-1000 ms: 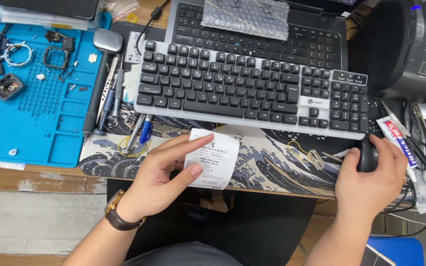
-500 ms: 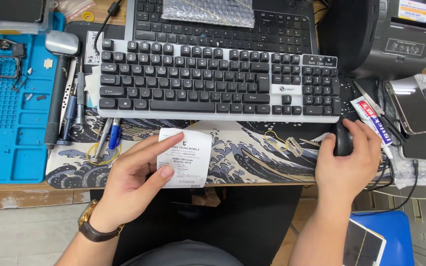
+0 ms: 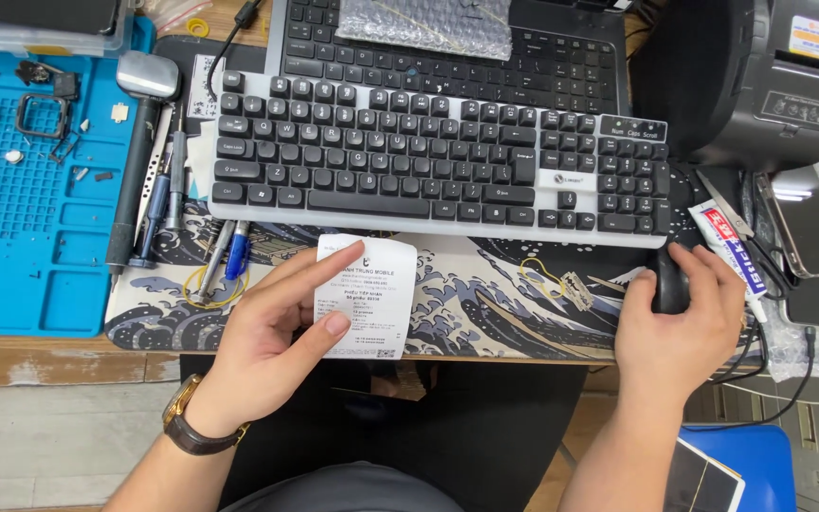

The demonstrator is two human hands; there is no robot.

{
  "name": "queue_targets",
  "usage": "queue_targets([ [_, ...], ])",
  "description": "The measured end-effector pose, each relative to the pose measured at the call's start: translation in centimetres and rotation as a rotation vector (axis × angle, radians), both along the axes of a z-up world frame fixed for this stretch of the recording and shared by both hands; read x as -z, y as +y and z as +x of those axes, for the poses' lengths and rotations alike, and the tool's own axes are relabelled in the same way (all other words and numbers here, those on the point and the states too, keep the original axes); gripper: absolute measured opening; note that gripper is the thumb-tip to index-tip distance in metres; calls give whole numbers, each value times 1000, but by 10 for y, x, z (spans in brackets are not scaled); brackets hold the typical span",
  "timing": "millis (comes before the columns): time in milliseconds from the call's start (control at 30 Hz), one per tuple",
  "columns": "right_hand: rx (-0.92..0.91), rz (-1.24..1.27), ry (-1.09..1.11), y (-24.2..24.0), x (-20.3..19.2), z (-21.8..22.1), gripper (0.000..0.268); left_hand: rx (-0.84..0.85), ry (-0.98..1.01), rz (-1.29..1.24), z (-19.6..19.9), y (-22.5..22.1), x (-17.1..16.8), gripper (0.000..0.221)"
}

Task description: Processing a customer order or repair by reading a receipt and entering data into a computer system.

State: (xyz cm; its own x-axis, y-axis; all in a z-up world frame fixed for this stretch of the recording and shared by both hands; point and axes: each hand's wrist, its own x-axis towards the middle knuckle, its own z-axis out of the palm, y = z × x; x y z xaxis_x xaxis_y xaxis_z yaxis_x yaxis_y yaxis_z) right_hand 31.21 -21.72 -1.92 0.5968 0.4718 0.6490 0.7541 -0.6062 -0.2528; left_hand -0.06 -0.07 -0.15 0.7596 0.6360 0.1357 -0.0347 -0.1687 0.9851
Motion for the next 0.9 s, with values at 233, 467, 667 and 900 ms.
queue_targets([
  [233, 30, 3, 52, 4, -7, -2, 32, 14, -19, -51, 1, 0, 0, 51],
  [467, -32, -6, 82, 4, -8, -1, 35, -7, -2, -27, 1, 2, -1, 51],
  [667, -49, -2, -16, 1, -2, -1, 33, -8, -16, 57, 0, 4, 1, 47],
  [900, -67, 1, -14, -4, 4, 4, 35, 27, 6, -12, 0, 4, -4, 46],
])
